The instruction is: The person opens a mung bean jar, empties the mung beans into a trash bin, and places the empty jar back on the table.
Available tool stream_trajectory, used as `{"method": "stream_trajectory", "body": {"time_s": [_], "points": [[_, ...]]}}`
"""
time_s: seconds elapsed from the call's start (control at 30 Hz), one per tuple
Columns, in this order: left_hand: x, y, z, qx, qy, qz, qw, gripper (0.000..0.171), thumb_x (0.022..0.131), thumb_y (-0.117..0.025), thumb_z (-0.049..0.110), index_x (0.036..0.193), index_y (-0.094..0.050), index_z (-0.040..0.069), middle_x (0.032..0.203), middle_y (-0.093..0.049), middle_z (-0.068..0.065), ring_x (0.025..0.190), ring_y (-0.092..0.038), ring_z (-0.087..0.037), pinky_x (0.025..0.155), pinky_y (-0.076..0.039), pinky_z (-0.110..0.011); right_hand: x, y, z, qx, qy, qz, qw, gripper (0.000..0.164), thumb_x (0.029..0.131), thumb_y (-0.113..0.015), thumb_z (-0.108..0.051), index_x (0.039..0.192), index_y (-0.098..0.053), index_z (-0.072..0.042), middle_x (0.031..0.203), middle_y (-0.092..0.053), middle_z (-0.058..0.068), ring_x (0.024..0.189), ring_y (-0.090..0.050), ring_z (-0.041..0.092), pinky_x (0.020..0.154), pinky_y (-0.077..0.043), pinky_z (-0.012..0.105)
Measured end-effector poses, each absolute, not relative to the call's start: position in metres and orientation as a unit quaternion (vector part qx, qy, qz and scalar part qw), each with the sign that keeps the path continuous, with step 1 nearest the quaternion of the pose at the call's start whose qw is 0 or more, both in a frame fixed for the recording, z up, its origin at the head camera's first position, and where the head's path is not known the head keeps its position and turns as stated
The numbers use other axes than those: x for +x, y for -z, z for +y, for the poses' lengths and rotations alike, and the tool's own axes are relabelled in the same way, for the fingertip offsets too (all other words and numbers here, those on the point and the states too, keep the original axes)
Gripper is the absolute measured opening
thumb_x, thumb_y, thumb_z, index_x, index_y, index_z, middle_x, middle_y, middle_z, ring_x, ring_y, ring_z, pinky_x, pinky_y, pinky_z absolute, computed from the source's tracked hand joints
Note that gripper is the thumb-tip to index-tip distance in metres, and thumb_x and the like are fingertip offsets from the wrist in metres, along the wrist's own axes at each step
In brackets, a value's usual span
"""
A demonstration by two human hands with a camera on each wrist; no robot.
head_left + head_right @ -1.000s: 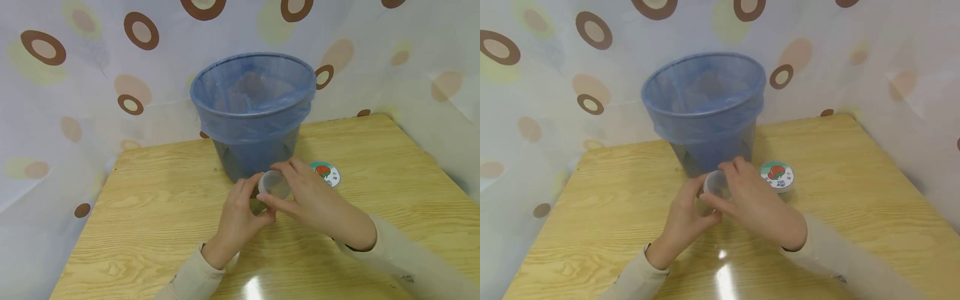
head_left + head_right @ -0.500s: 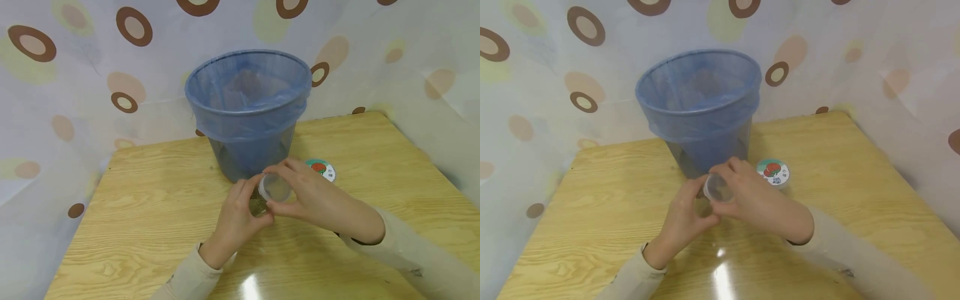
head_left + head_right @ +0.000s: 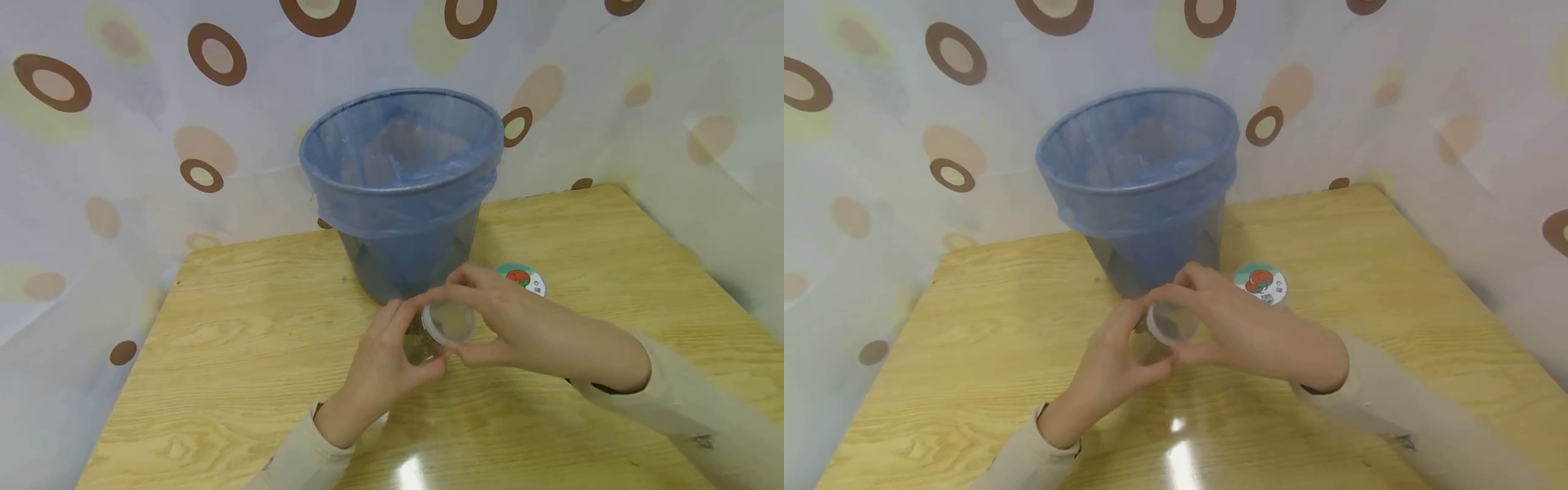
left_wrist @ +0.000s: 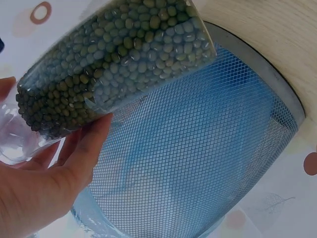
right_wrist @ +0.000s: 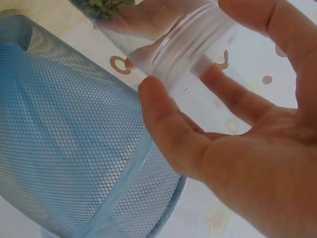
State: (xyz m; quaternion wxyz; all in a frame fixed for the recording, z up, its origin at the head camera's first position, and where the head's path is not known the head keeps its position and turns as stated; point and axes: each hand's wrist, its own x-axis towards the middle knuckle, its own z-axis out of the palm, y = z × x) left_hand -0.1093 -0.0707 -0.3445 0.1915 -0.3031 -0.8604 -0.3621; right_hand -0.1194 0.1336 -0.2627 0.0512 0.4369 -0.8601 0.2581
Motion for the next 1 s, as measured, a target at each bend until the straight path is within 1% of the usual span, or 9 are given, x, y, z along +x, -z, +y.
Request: {"method": "stream_trajectory", "body": {"time_s": [0.13,0.23,0.3,0.47,0.53,0.6,0.77,0.9,1.0], "points": [[-0.106,0.34,-0.072,-0.311,0.362,-0.86,0.182,0.064,0.066,-0.082,0.011,0.124,-0.055,0.005,0.095,-0.056,-0.003,0.083,-0.05,-0.015,0.068,-0.046,-0.026,-0.118,0.259,0.137,0.46,-0.26,-0.848,0.032,0.057,0.078,-0.075,-0.008,0.13,-0.056,-0.022,0.105,-0.051,-0.005,0.08,-0.043,0.008,0.065,-0.043,0.022],[-0.104,0.339,-0.072,-0.312,0.365,-0.859,0.175,0.065,0.066,-0.082,0.011,0.125,-0.054,0.006,0.096,-0.056,-0.003,0.083,-0.05,-0.015,0.068,-0.046,-0.027,-0.116,0.258,0.139,0.471,-0.255,-0.844,0.025,0.064,0.078,-0.074,-0.005,0.135,-0.053,-0.024,0.11,-0.051,-0.005,0.085,-0.046,0.008,0.069,-0.046,0.023],[-0.103,0.338,-0.073,-0.311,0.37,-0.859,0.172,0.066,0.067,-0.082,0.011,0.126,-0.053,0.007,0.096,-0.056,-0.003,0.084,-0.05,-0.015,0.069,-0.047,-0.027,-0.115,0.259,0.14,0.474,-0.25,-0.844,0.03,0.066,0.079,-0.076,-0.007,0.137,-0.051,-0.025,0.115,-0.05,-0.004,0.091,-0.05,0.01,0.072,-0.049,0.025],[-0.102,0.338,-0.072,-0.31,0.371,-0.858,0.174,0.065,0.067,-0.081,0.011,0.126,-0.054,0.006,0.099,-0.057,-0.005,0.088,-0.052,-0.017,0.072,-0.049,-0.03,-0.114,0.264,0.137,0.48,-0.243,-0.839,0.077,0.054,0.08,-0.079,-0.021,0.129,-0.055,-0.02,0.113,-0.051,-0.001,0.092,-0.053,0.012,0.075,-0.05,0.026],[-0.102,0.338,-0.072,-0.311,0.37,-0.858,0.174,0.064,0.068,-0.081,0.011,0.126,-0.054,0.006,0.099,-0.057,-0.005,0.089,-0.052,-0.018,0.073,-0.049,-0.03,-0.114,0.266,0.135,0.477,-0.236,-0.841,0.096,0.049,0.08,-0.079,-0.024,0.124,-0.058,-0.019,0.11,-0.052,-0.001,0.089,-0.051,0.011,0.074,-0.049,0.026],[-0.102,0.338,-0.072,-0.311,0.371,-0.858,0.173,0.064,0.069,-0.08,0.011,0.127,-0.054,0.006,0.099,-0.057,-0.005,0.088,-0.052,-0.017,0.073,-0.048,-0.03,-0.114,0.267,0.134,0.475,-0.23,-0.843,0.105,0.049,0.079,-0.079,-0.025,0.123,-0.058,-0.02,0.11,-0.051,-0.001,0.089,-0.05,0.011,0.074,-0.049,0.026],[-0.1,0.338,-0.073,-0.308,0.372,-0.859,0.172,0.062,0.07,-0.08,0.013,0.126,-0.054,0.007,0.096,-0.056,-0.003,0.085,-0.051,-0.015,0.07,-0.047,-0.028,-0.114,0.265,0.132,0.502,-0.228,-0.827,0.111,0.056,0.079,-0.08,-0.016,0.129,-0.056,-0.022,0.113,-0.051,-0.002,0.092,-0.05,0.011,0.076,-0.049,0.027],[-0.099,0.338,-0.074,-0.307,0.368,-0.86,0.176,0.061,0.069,-0.082,0.014,0.123,-0.054,0.007,0.094,-0.055,-0.002,0.083,-0.05,-0.014,0.07,-0.047,-0.028,-0.113,0.263,0.133,0.522,-0.231,-0.814,0.108,0.061,0.079,-0.079,-0.012,0.133,-0.052,-0.018,0.118,-0.051,-0.003,0.099,-0.052,0.012,0.08,-0.05,0.028],[-0.098,0.337,-0.075,-0.31,0.368,-0.86,0.17,0.062,0.069,-0.082,0.014,0.124,-0.054,0.007,0.095,-0.055,-0.003,0.084,-0.052,-0.016,0.07,-0.047,-0.028,-0.112,0.262,0.133,0.53,-0.236,-0.809,0.099,0.06,0.08,-0.078,-0.012,0.134,-0.051,-0.016,0.122,-0.05,-0.003,0.104,-0.052,0.012,0.084,-0.05,0.028]]}}
